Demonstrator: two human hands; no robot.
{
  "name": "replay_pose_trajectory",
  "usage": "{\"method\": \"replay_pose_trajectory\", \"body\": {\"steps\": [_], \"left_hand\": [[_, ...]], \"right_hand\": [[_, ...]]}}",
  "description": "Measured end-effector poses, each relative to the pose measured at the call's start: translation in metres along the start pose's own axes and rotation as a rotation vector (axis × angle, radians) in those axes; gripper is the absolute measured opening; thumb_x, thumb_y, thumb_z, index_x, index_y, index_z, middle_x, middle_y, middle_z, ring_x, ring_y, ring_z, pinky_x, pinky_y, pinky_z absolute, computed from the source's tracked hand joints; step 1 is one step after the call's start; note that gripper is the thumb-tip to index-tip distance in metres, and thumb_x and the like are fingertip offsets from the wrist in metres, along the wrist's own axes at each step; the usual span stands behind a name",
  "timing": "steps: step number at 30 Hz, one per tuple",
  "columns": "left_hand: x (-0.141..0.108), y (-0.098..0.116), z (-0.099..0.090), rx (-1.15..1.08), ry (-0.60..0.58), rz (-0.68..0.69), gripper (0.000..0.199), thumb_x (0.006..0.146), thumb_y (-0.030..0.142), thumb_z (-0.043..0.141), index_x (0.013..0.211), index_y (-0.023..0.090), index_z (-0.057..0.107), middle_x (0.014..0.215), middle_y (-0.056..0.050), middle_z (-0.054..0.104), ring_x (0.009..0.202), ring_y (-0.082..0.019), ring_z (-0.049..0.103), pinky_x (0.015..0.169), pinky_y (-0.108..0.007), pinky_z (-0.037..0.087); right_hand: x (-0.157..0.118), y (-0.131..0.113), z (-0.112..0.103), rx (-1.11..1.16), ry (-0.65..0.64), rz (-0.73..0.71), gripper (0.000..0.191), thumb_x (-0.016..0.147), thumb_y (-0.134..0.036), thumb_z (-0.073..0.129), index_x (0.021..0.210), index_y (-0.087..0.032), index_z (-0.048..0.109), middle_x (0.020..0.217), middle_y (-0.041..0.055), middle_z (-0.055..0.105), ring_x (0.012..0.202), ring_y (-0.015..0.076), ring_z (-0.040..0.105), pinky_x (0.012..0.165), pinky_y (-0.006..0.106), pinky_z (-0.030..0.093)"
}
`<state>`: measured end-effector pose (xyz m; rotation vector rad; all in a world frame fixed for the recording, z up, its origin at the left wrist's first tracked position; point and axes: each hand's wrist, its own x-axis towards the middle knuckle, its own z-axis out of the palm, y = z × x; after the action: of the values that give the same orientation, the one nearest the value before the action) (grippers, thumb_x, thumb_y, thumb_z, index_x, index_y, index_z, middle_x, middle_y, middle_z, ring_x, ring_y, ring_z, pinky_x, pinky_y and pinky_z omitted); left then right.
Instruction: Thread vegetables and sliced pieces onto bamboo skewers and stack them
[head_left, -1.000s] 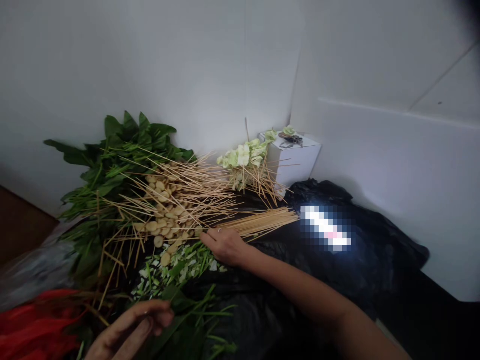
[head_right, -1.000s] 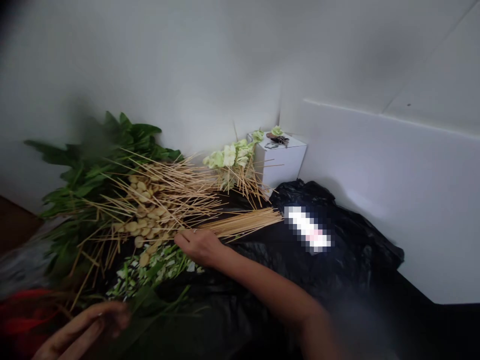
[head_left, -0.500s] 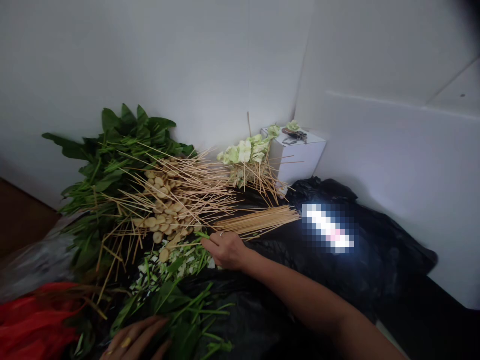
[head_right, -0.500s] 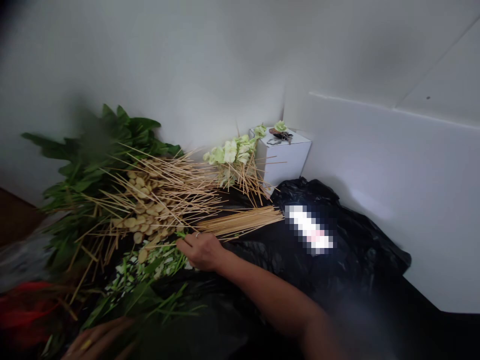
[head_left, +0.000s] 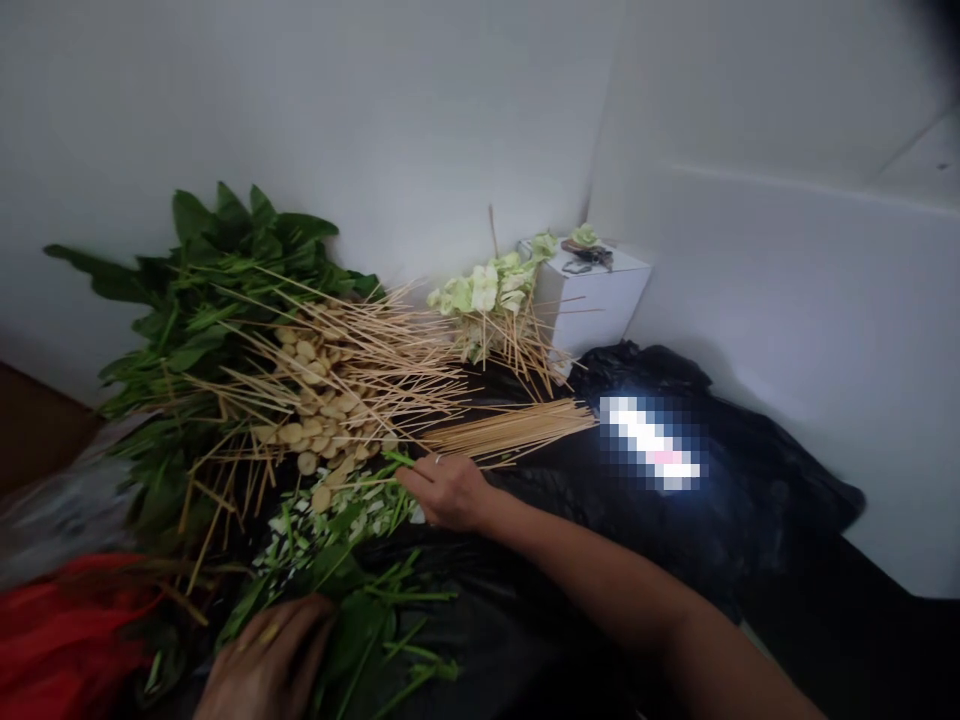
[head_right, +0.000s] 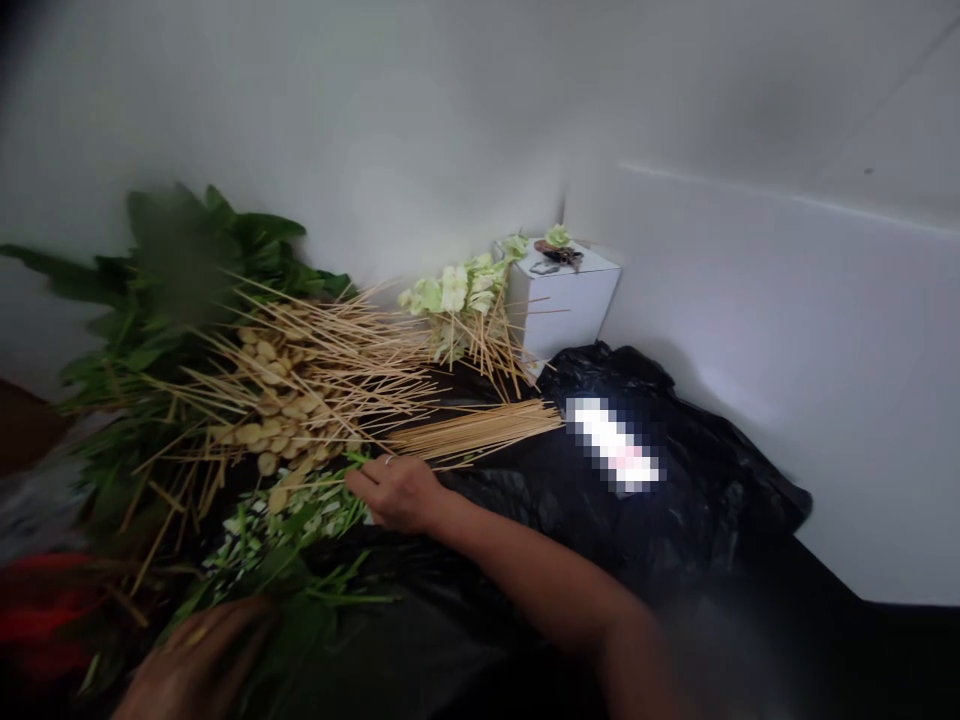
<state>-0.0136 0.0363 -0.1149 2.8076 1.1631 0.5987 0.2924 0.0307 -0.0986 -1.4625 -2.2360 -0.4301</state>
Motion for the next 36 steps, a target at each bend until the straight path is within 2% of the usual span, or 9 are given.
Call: {"method": "replay_pose_trajectory", "body": {"steps": [3,5,9,13,20,26,29,33,36], "left_hand": [[0.013,0.025,-0.014,-0.015,0.037,-0.092,0.03,0.09,0.043,0.048,0.092,0.025,0.071,0.094,-0.007,0.076,0.09,-0.026,0.069,0.081,-0.036,0.052],[0.02,0.032,-0.027,-0.083,0.091,-0.193,0.032,0.093,0.041,0.045,0.101,0.023,0.07,0.098,-0.007,0.076,0.093,-0.025,0.07,0.085,-0.036,0.052],[0.018,0.028,-0.054,-0.196,0.201,-0.394,0.033,0.094,0.039,0.046,0.109,0.018,0.067,0.106,-0.009,0.074,0.1,-0.024,0.068,0.09,-0.037,0.052],[0.009,0.027,-0.066,-0.283,0.196,-0.437,0.03,0.091,0.041,0.052,0.1,0.019,0.071,0.1,-0.008,0.075,0.094,-0.023,0.069,0.087,-0.035,0.052],[0.026,0.052,-0.053,-0.355,0.083,-0.22,0.022,0.092,0.032,0.056,0.093,0.02,0.074,0.089,-0.006,0.071,0.086,-0.02,0.066,0.079,-0.031,0.052],[0.042,0.075,-0.033,-0.204,0.032,0.136,0.015,0.089,0.026,0.062,0.099,0.026,0.073,0.099,-0.006,0.067,0.096,-0.023,0.058,0.083,-0.037,0.046],[0.044,0.08,-0.025,-0.128,-0.055,0.3,0.016,0.087,0.019,0.063,0.095,0.029,0.072,0.095,-0.003,0.067,0.093,-0.024,0.056,0.078,-0.037,0.041],[0.045,0.079,-0.013,0.007,-0.156,0.366,0.018,0.084,0.013,0.064,0.092,0.028,0.071,0.09,-0.002,0.068,0.087,-0.023,0.054,0.072,-0.035,0.037],[0.046,0.077,-0.004,0.069,-0.173,0.357,0.019,0.084,0.01,0.063,0.09,0.025,0.071,0.092,-0.004,0.068,0.088,-0.023,0.054,0.073,-0.034,0.038]], "right_hand": [[-0.004,-0.001,-0.002,0.025,0.033,0.025,0.03,0.088,-0.015,0.048,0.115,-0.018,0.061,0.083,0.0054,0.065,0.071,0.017,0.053,0.056,0.028,0.034],[-0.007,-0.003,-0.002,0.05,0.068,0.042,0.031,0.09,-0.013,0.044,0.113,-0.017,0.064,0.081,0.0067,0.065,0.071,0.0169,0.053,0.059,0.028,0.035],[-0.008,-0.006,0.001,0.097,0.124,0.054,0.032,0.093,-0.013,0.041,0.112,-0.014,0.066,0.079,0.0077,0.065,0.069,0.0169,0.054,0.061,0.028,0.034],[-0.009,-0.009,0.002,0.106,0.132,0.054,0.032,0.093,-0.014,0.042,0.112,-0.015,0.067,0.08,0.0077,0.066,0.07,0.0173,0.055,0.062,0.029,0.035],[-0.007,-0.009,0.005,0.092,0.105,0.06,0.03,0.093,-0.015,0.044,0.112,-0.015,0.067,0.081,0.0071,0.065,0.073,0.017,0.055,0.064,0.028,0.035],[-0.004,-0.009,0.005,0.048,0.062,0.062,0.024,0.089,-0.015,0.049,0.107,-0.017,0.067,0.079,0.0054,0.063,0.074,0.0167,0.053,0.062,0.027,0.034],[-0.003,-0.009,0.005,0.032,0.051,0.06,0.025,0.088,-0.015,0.05,0.108,-0.019,0.065,0.081,0.0045,0.064,0.074,0.0165,0.052,0.061,0.028,0.033],[-0.002,-0.009,0.005,0.038,0.054,0.056,0.025,0.089,-0.015,0.047,0.108,-0.018,0.065,0.081,0.0039,0.064,0.074,0.0166,0.052,0.061,0.029,0.032],[-0.002,-0.01,0.005,0.047,0.054,0.056,0.025,0.09,-0.016,0.047,0.107,-0.018,0.065,0.081,0.0038,0.064,0.074,0.0164,0.052,0.06,0.028,0.032]]}}
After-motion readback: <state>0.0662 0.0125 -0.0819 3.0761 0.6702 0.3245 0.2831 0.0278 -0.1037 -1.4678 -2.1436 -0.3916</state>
